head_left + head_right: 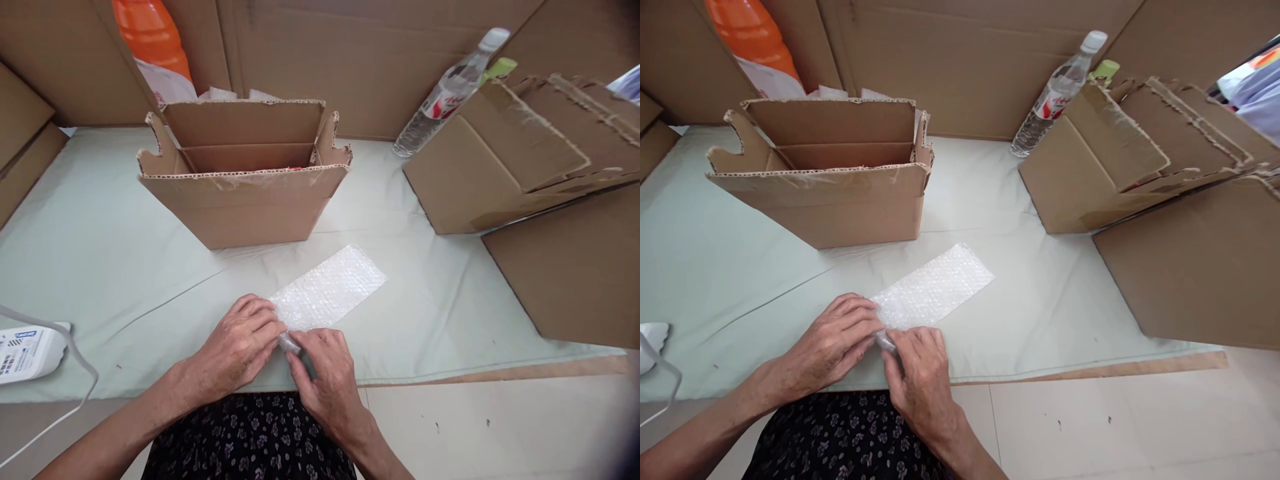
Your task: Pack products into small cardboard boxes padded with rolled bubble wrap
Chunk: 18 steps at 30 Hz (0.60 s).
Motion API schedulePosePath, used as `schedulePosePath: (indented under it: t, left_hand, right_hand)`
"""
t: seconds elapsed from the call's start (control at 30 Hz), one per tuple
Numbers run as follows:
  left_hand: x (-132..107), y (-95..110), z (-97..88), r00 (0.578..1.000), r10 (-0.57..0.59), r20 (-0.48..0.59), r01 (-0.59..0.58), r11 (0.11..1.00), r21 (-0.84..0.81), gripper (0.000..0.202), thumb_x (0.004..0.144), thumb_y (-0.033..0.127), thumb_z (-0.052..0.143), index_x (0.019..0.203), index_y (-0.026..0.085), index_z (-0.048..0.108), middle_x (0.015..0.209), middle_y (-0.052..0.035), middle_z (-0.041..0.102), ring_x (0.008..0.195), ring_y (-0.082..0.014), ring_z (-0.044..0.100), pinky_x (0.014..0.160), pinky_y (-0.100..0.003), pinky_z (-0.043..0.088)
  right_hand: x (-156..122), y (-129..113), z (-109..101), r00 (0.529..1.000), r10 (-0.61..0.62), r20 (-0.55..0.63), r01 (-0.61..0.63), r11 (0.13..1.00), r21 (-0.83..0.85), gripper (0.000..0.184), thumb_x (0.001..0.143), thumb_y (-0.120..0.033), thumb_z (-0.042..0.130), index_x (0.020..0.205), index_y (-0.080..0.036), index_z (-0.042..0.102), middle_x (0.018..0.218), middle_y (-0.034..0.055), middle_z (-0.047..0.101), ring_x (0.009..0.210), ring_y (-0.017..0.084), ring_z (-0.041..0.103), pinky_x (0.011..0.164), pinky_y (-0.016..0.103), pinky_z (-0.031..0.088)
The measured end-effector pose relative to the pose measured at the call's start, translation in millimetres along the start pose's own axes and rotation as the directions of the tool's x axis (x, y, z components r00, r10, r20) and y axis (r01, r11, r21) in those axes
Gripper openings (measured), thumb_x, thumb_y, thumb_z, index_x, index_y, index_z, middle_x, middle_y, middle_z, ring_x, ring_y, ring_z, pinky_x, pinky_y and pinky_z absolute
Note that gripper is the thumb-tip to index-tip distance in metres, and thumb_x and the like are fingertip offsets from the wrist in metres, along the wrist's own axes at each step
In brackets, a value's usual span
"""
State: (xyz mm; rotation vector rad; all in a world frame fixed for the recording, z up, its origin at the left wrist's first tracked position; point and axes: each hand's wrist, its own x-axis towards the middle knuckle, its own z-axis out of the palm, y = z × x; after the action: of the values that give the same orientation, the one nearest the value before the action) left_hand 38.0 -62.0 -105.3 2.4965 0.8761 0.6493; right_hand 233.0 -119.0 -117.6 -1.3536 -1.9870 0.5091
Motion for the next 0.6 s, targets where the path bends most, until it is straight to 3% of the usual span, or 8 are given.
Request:
schedulePosePath:
  t: [0.13, 0.4, 0.6]
  left_hand:
    - [0, -5, 4.0, 0.999, -0.045, -0.013, 0.044, 0.997, -0.06, 0.028, 0.093, 0.008, 0.054, 0.119, 0.017, 0.059, 0.11, -0.0091, 0.068, 0.114, -0.0253, 0.057, 0.101, -0.045, 0.046]
    - [4, -15, 3.3, 0.993, -0.081, 0.08, 0.089, 0.99, -0.104, 0.028, 0.094, 0.008, 0.051, 0.119, 0.018, 0.058, 0.107, -0.0074, 0.068, 0.107, -0.0232, 0.057, 0.096, -0.043, 0.046]
    - [20, -15, -1.6, 0.972, -0.154, 0.177, 0.163, 0.986, -0.038, 0.023, 0.094, 0.014, 0.055, 0.116, 0.018, 0.063, 0.1, -0.0062, 0.069, 0.098, -0.0236, 0.059, 0.089, -0.043, 0.049]
  right_hand:
    - [-6, 2, 1, 0.998, 0.033, -0.045, -0.033, 0.999, -0.01, 0.019, 0.095, -0.009, 0.055, 0.11, -0.021, 0.06, 0.087, 0.0026, 0.07, 0.081, 0.02, 0.056, 0.075, 0.037, 0.04]
    - [-12, 5, 1, 0.995, 0.066, -0.073, -0.069, 0.997, -0.042, 0.014, 0.094, -0.01, 0.057, 0.1, -0.021, 0.061, 0.095, 0.0036, 0.069, 0.088, 0.021, 0.056, 0.079, 0.038, 0.039]
    - [-13, 6, 1, 0.991, 0.006, -0.134, -0.02, 0.994, -0.104, 0.028, 0.093, -0.011, 0.056, 0.12, -0.02, 0.058, 0.107, 0.0081, 0.067, 0.096, 0.024, 0.058, 0.082, 0.039, 0.043]
